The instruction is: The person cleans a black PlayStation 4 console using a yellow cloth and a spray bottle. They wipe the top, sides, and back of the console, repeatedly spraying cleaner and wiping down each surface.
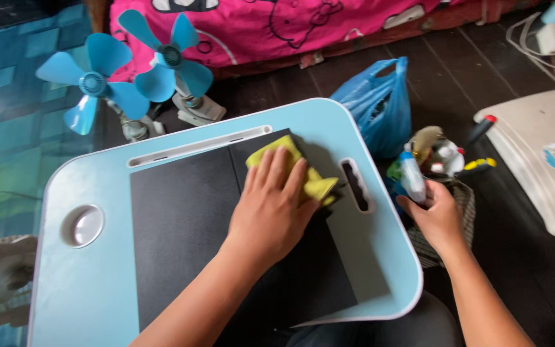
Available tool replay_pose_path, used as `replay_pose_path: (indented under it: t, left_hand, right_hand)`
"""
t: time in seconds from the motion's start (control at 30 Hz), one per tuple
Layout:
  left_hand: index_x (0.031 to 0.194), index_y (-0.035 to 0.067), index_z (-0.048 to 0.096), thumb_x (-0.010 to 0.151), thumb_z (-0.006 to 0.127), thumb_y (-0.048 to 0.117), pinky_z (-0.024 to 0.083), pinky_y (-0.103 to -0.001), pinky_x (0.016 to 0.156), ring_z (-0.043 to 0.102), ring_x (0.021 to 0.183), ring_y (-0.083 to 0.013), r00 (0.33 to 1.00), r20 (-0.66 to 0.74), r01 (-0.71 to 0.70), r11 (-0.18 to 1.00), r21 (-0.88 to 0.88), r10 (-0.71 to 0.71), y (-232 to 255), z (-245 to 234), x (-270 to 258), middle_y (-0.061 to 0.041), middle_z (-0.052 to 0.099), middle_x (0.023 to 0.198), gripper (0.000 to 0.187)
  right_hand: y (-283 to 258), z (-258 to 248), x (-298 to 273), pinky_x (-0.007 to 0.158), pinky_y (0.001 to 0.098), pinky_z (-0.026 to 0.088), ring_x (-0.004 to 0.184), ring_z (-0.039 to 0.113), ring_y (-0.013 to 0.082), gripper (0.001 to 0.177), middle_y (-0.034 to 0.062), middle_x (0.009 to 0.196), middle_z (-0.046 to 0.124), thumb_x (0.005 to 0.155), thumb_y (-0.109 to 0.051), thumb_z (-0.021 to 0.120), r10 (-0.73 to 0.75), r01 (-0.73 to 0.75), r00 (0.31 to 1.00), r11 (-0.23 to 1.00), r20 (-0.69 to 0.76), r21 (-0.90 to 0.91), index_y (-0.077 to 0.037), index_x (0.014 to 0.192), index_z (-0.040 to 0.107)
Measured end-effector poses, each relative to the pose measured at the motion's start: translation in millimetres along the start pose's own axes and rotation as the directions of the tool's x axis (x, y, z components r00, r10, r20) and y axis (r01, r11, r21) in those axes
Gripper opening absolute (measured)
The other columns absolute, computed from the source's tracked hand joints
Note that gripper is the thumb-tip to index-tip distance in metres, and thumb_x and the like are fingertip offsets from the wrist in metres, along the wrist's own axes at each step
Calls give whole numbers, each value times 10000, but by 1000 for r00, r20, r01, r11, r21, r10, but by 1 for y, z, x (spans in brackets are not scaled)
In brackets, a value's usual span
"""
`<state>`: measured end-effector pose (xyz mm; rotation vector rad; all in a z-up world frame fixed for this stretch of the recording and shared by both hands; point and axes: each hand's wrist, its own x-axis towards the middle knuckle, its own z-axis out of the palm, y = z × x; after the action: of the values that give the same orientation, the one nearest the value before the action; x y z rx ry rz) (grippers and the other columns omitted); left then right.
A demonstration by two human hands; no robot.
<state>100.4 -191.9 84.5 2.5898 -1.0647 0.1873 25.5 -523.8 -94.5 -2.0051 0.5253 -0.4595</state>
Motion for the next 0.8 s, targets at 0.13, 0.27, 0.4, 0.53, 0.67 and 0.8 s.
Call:
replay_pose_path:
  t: [0.13, 0.27, 0.4, 0.53, 0.67, 0.8]
  left_hand:
    - [1422, -28, 482, 853, 707, 505, 207, -562, 1168, 261, 1459, -487, 1000, -5, -31, 998, -60, 31, 15, 6, -5, -341, 328, 1538, 811]
    - [1479, 56, 515, 837, 725, 484, 231, -561, 1180, 309, 1488, -424, 993, 30, -105, 986, -128, 110, 22, 3, -82, -267, 368, 1582, 800]
    - [1472, 140, 538, 675, 792, 431, 226, -602, 1157, 366, 1487, -347, 998, -39, 47, 997, 62, -45, -15, -19, -117, -187, 416, 1601, 885]
    - [1421, 112, 554, 763, 826, 316, 250, -600, 1106, 352, 1443, -388, 954, -77, 297, 950, 94, -291, -64, -50, -105, -190, 432, 1549, 740]
    - [1376, 46, 550, 768, 841, 277, 307, -555, 1185, 342, 1468, -408, 981, -126, 151, 988, 28, -146, -53, -39, -106, -213, 435, 1535, 712]
    - [1438, 65, 547, 632, 825, 249, 273, -562, 1168, 327, 1500, -407, 996, -84, -41, 993, -109, 32, -12, -26, -144, -194, 428, 1581, 872]
  right_hand:
    - [6, 15, 10, 802, 378, 547, 933, 715, 232, 579, 134, 1052, 752, 821, -374, 844, -44, 31, 998, 976, -52, -214, -18, 1251, 688]
    - [13, 22, 17, 756, 402, 552, 861, 724, 254, 491, 152, 966, 755, 900, -435, 801, 27, -52, 994, 965, -102, -259, -36, 1177, 731]
    - [18, 14, 18, 745, 380, 547, 808, 710, 223, 382, 150, 930, 749, 953, -367, 813, -81, 16, 983, 933, -166, -360, -38, 1142, 769]
    - [19, -28, -3, 803, 287, 514, 896, 641, 97, 245, 34, 984, 723, 1018, -234, 805, -88, 100, 973, 994, -215, 47, -27, 1143, 760]
    - [37, -103, 16, 836, 305, 544, 926, 637, 79, 187, -17, 990, 659, 1024, -274, 719, -3, 79, 986, 882, -164, 464, -98, 1077, 683]
    - [-5, -153, 23, 794, 339, 583, 907, 652, 60, 183, -76, 944, 613, 1007, -369, 664, 143, -137, 989, 815, 34, 563, -187, 1014, 647]
